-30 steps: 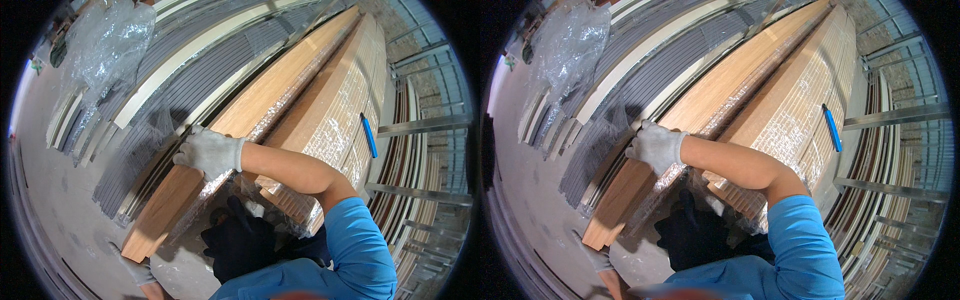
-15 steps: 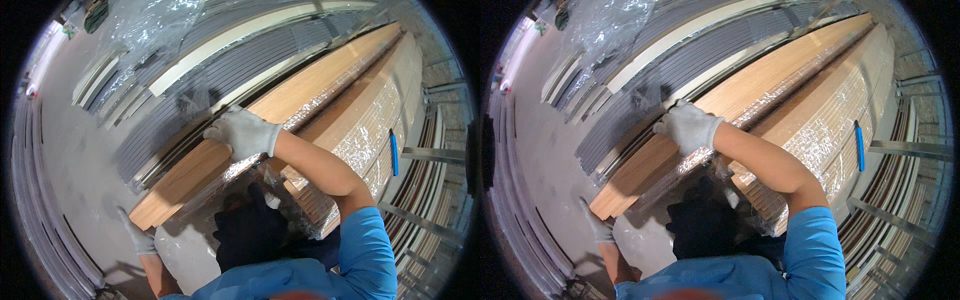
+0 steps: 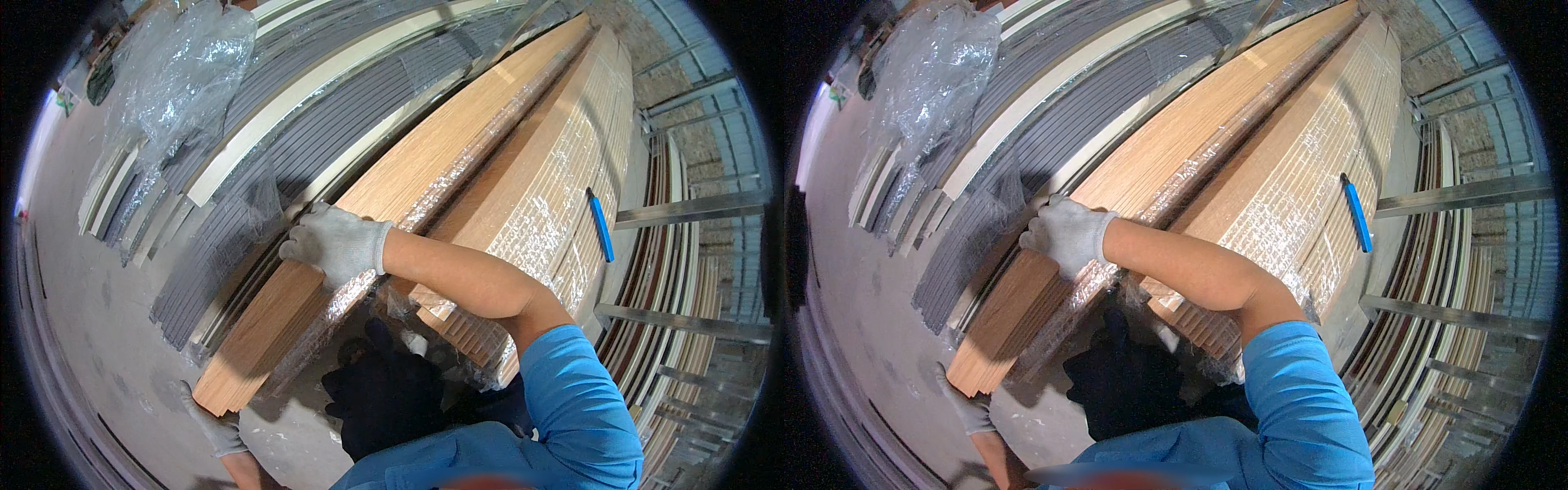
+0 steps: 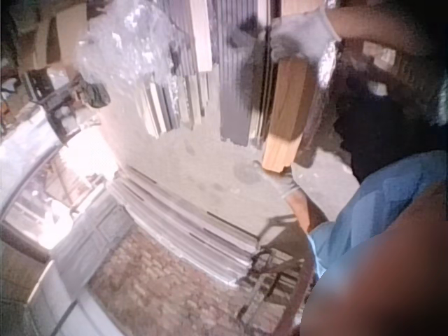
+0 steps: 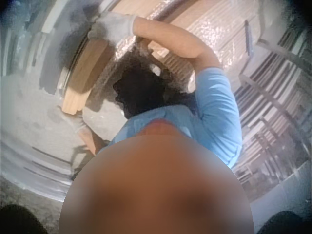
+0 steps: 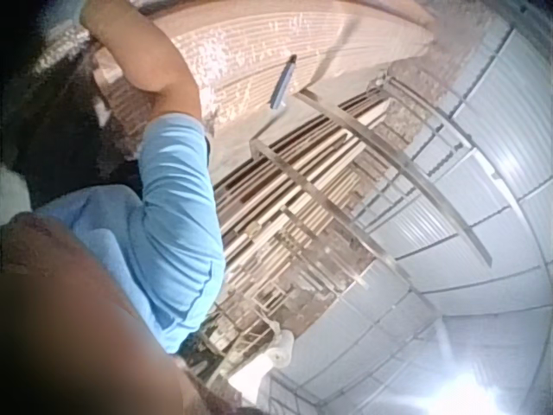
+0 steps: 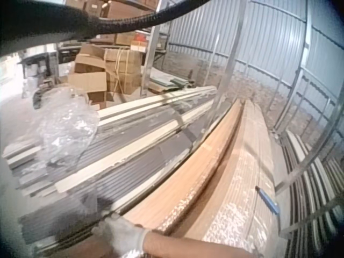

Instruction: The person unpacks wooden planks from plastic wrap using a utility knife. They cut the wrap, remove the planks, and place them on a rack.

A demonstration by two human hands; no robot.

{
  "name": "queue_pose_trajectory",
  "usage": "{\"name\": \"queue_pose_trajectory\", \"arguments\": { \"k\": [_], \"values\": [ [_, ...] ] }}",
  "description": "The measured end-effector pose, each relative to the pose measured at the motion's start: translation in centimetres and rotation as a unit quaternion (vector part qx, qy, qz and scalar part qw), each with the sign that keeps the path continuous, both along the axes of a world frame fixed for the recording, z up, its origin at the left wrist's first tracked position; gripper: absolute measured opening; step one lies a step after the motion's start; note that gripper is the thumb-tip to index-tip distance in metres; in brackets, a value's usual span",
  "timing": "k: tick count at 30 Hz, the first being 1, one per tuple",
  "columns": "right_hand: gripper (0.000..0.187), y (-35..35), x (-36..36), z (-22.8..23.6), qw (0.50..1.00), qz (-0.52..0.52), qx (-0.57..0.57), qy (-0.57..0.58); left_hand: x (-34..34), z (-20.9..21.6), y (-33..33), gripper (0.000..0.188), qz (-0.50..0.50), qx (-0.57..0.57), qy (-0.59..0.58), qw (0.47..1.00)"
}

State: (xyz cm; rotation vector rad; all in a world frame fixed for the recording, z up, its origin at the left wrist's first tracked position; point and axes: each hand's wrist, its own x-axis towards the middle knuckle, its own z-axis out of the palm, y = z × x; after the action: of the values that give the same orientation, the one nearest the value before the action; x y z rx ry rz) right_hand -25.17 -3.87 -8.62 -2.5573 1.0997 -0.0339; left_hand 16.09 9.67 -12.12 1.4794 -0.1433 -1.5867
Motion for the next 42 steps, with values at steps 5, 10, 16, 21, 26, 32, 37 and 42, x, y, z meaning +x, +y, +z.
{"name": "queue_pose_trajectory", "arguments": {
  "k": [5, 10, 16, 21, 26, 32, 37, 42],
  "values": [
    [0.058, -0.2, -0.1, 0.1, 0.998, -0.012, 0.053, -0.033, 0.8, -1.4, 0.5, 0.076, 0.026, -0.006, -0.027, 0.999],
    [0.065, -1.0, -1.2, 0.9, 0.999, 0.008, 0.053, -0.004, 1.9, 2.1, -0.4, 0.062, -0.195, -0.035, -0.467, 0.862],
    [0.087, -5.7, -4.3, 5.2, 0.991, -0.089, -0.011, -0.095, -4.7, 9.7, -10.1, 0.073, -0.254, -0.267, -0.594, 0.716],
    [0.099, -9.7, -3.6, 8.7, 0.961, -0.101, -0.194, -0.169, -13.8, 13.5, -27.4, 0.125, -0.194, -0.422, -0.792, 0.396],
    [0.094, -8.7, -4.8, 9.7, 0.968, -0.132, -0.189, -0.104, -18.7, 12.1, -39.9, 0.139, -0.227, -0.29, -0.849, 0.377],
    [0.09, -9.1, -7.9, 8.3, 0.944, -0.243, -0.111, -0.195, -18.3, 8.5, -47.7, 0.104, -0.315, -0.271, -0.676, 0.608],
    [0.143, -10.8, -8.9, 7.8, 0.851, -0.282, -0.095, -0.432, -18.9, 12.4, -43.0, 0.064, -0.323, -0.346, -0.698, 0.538],
    [0.107, -8.4, -11.8, 8.4, 0.7, -0.244, 0.075, -0.667, -26.6, 14.8, -32.2, 0.057, -0.566, -0.485, -0.479, 0.464]
  ]
}}
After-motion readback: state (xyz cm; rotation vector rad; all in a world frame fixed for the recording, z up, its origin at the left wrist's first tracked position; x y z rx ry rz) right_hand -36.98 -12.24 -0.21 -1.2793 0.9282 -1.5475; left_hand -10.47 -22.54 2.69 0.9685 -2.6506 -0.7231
